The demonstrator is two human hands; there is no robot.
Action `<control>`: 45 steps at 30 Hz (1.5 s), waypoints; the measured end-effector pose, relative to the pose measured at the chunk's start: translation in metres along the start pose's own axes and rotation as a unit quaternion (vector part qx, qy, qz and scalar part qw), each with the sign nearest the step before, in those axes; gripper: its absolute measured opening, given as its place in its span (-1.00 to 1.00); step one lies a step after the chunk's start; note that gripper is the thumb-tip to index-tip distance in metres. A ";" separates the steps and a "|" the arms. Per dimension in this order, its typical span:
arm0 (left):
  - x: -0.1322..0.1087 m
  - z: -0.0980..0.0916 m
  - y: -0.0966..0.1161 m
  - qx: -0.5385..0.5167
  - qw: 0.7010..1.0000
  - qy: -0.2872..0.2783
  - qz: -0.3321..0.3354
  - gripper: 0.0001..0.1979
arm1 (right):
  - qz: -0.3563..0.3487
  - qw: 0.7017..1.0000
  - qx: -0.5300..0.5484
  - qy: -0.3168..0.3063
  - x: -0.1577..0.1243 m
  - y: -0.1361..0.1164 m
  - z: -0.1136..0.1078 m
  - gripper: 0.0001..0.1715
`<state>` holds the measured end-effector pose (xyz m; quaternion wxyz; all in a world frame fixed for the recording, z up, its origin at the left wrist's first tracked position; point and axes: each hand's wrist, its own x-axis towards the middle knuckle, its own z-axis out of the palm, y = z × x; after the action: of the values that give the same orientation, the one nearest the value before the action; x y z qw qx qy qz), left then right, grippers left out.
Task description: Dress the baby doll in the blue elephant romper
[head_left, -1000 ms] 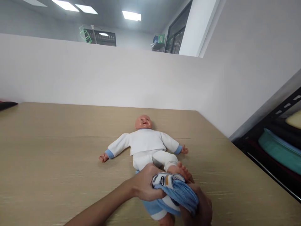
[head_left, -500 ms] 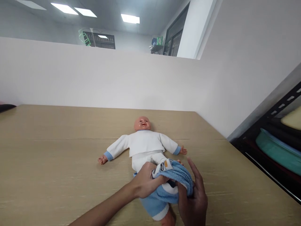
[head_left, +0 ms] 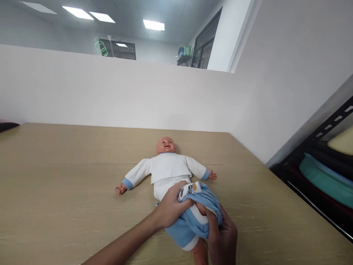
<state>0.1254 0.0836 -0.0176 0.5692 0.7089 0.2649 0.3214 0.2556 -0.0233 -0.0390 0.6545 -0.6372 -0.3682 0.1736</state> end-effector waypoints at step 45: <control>0.004 -0.030 -0.009 -0.046 0.990 -0.130 0.031 -0.28 | -0.147 0.971 -0.092 -0.163 0.022 0.039 -0.030 -0.40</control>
<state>0.1052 0.1070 -0.0216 0.6208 0.7253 0.1516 0.2560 0.3007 -0.0241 -0.0681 0.5428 -0.5966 -0.5739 0.1420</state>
